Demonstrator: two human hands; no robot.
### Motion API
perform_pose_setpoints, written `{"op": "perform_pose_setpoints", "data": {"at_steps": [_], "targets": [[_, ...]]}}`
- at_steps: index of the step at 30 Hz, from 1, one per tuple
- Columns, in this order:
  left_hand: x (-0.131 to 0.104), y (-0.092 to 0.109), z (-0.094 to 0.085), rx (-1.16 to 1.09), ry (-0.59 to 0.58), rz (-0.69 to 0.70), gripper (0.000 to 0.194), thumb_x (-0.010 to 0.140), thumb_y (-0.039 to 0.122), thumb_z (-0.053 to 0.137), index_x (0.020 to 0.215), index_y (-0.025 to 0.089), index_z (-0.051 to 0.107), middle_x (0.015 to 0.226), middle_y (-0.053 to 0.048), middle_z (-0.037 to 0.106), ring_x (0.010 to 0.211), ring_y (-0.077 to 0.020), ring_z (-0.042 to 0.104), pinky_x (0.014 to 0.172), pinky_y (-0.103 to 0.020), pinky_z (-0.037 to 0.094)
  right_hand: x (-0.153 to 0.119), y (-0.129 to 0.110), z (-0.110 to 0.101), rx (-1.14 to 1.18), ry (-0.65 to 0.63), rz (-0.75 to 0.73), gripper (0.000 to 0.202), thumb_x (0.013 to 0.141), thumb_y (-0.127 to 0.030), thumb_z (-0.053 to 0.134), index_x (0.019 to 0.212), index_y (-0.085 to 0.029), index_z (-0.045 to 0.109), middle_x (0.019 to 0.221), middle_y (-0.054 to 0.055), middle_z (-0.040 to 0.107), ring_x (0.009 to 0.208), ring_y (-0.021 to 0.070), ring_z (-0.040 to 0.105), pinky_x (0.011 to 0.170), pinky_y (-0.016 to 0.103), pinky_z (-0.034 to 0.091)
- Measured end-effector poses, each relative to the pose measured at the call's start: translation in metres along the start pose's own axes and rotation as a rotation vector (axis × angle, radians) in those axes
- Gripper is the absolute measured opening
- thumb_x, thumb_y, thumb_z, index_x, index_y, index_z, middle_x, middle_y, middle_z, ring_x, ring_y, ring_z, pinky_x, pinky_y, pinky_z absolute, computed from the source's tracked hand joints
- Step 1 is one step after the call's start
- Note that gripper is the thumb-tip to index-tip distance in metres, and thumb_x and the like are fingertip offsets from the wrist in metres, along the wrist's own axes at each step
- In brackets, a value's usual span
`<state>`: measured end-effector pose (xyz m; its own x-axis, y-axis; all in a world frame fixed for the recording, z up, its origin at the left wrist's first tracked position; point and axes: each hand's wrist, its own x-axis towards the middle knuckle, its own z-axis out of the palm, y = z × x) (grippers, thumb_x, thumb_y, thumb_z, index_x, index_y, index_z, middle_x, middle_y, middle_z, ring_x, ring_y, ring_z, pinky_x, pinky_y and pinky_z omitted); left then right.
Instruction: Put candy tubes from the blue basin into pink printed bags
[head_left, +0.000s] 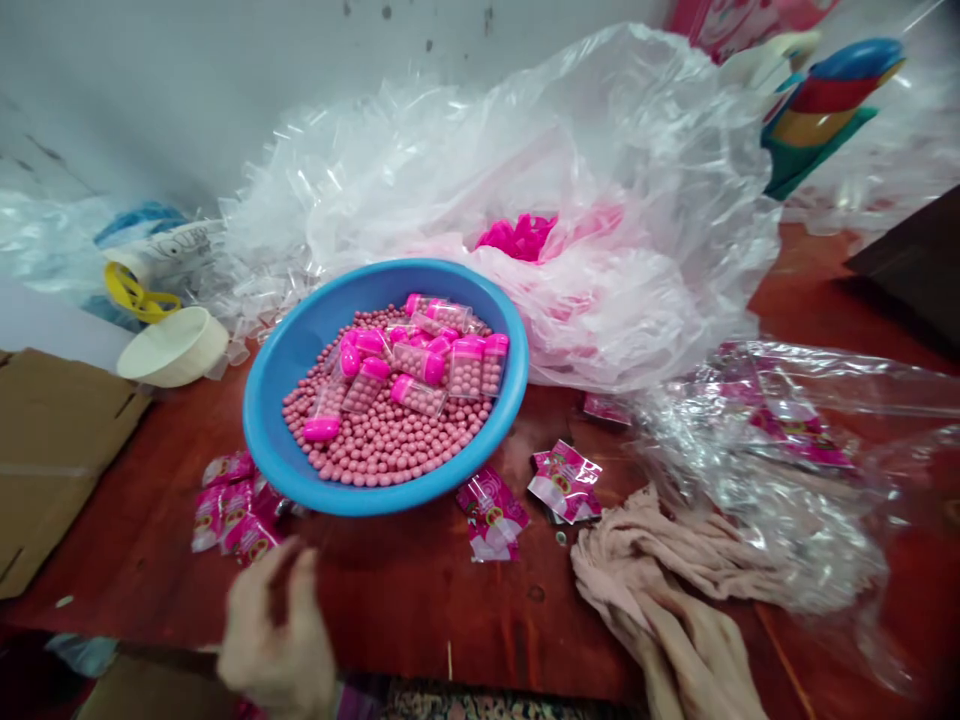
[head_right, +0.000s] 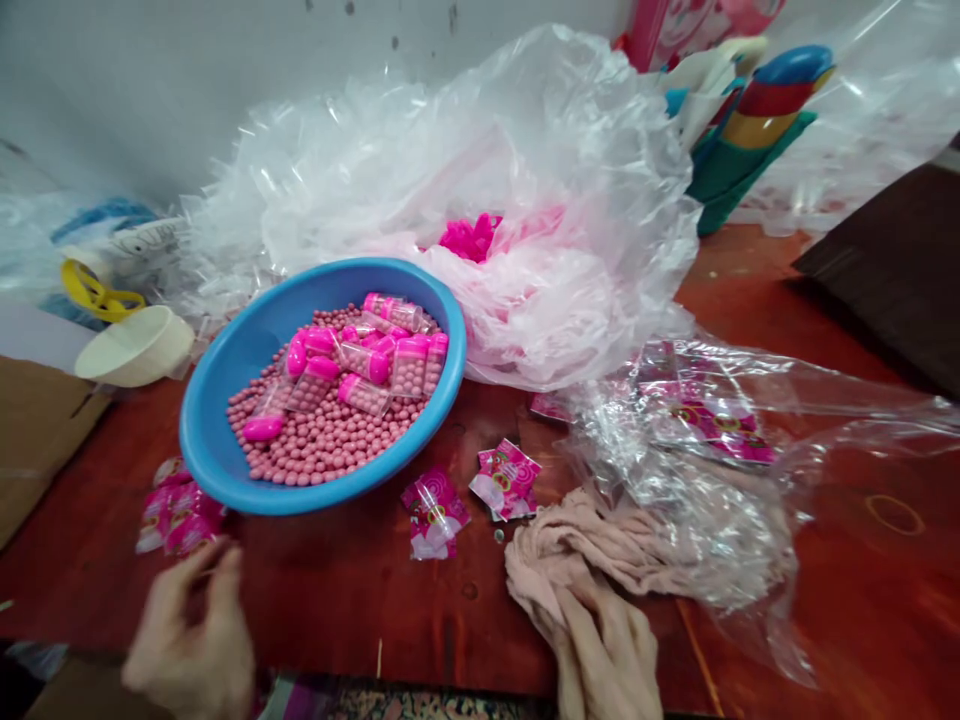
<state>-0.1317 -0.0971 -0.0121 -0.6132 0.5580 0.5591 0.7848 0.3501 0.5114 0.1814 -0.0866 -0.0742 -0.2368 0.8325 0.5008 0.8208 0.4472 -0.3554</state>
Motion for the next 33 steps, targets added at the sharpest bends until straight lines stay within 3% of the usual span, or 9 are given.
{"op": "perform_pose_setpoints", "data": {"at_steps": [2,4,6,10,14,18,21,26,33], "targets": [[-0.034,0.037,0.009,-0.237,-0.239,0.115,0.012,0.081,0.021,0.065,0.093,0.021,0.067,0.087,-0.006,0.066,0.081,-0.0240,0.060,0.080,-0.036,0.045,0.001,-0.003,0.005,-0.057,0.015,0.026,0.020,0.092,-0.020,0.046,0.108,-0.012,0.055,0.098,0.017,0.059,0.090,0.0302,0.056,0.075,0.044,0.049],[-0.068,0.076,0.024,-0.425,-0.477,0.314,0.024,0.081,0.021,0.064,0.105,0.021,0.065,0.092,-0.008,0.069,0.090,-0.0264,0.059,0.083,-0.038,0.045,0.004,-0.003,0.008,-0.105,-0.008,0.025,0.022,0.094,-0.025,0.042,0.101,-0.011,0.058,0.093,0.017,0.062,0.089,0.0309,0.057,0.074,0.044,0.048],[-0.094,0.109,0.040,-0.411,-0.639,0.527,0.027,0.084,0.019,0.056,0.110,0.016,0.062,0.094,-0.012,0.067,0.086,-0.0274,0.057,0.074,-0.039,0.047,0.006,-0.001,0.008,-0.115,-0.014,-0.014,0.026,0.096,-0.026,0.037,0.097,-0.012,0.059,0.089,0.016,0.065,0.089,0.0301,0.060,0.075,0.043,0.048],[-0.111,0.138,0.065,-0.378,-0.658,0.629,0.021,0.081,0.007,0.054,0.092,0.016,0.068,0.073,-0.008,0.064,0.067,-0.0227,0.053,0.059,-0.035,0.042,0.012,0.001,0.007,-0.074,0.018,-0.020,0.025,0.097,-0.022,0.035,0.093,-0.015,0.059,0.086,0.012,0.068,0.086,0.0261,0.063,0.077,0.039,0.048],[-0.105,0.138,0.070,-0.390,-0.634,0.620,0.019,0.086,0.012,0.050,0.075,0.015,0.066,0.065,-0.007,0.063,0.064,-0.0226,0.051,0.060,-0.038,0.041,0.020,-0.003,0.005,-0.037,0.064,-0.005,0.027,0.097,-0.024,0.035,0.093,-0.015,0.060,0.080,0.010,0.065,0.080,0.0248,0.061,0.078,0.040,0.047],[-0.089,0.122,0.062,-0.504,-0.627,0.593,0.034,0.094,0.021,0.041,0.069,0.017,0.064,0.058,-0.004,0.063,0.059,-0.0184,0.055,0.056,-0.031,0.043,0.038,-0.022,0.000,-0.050,0.168,0.111,0.022,0.094,-0.022,0.046,0.106,-0.009,0.059,0.097,0.018,0.063,0.091,0.0287,0.057,0.082,0.045,0.045],[-0.069,0.096,0.049,-0.518,-0.584,0.400,0.034,0.097,0.031,0.035,0.097,0.015,0.065,0.075,-0.009,0.071,0.068,-0.0196,0.064,0.061,-0.031,0.051,0.058,-0.047,0.007,-0.011,0.210,0.115,0.020,0.090,-0.021,0.055,0.107,-0.013,0.060,0.094,0.013,0.064,0.089,0.0261,0.058,0.079,0.040,0.047],[-0.042,0.053,0.030,-0.442,-0.534,-0.016,0.021,0.093,0.025,0.048,0.103,0.016,0.064,0.083,-0.008,0.073,0.077,-0.0164,0.069,0.071,-0.024,0.053,0.083,-0.080,0.049,0.115,-0.004,0.127,0.026,0.097,-0.023,0.039,0.094,-0.016,0.064,0.082,0.009,0.062,0.067,0.0198,0.063,0.054,0.028,0.050],[-0.034,0.049,0.031,-0.558,-0.592,-0.294,0.020,0.087,0.031,0.056,0.089,0.019,0.072,0.083,-0.007,0.075,0.078,-0.0190,0.068,0.074,-0.026,0.052,0.082,-0.078,0.067,0.130,-0.035,0.151,0.036,0.098,-0.024,0.035,0.084,-0.017,0.068,0.072,0.007,0.060,0.058,0.0180,0.061,0.049,0.026,0.046]]}}
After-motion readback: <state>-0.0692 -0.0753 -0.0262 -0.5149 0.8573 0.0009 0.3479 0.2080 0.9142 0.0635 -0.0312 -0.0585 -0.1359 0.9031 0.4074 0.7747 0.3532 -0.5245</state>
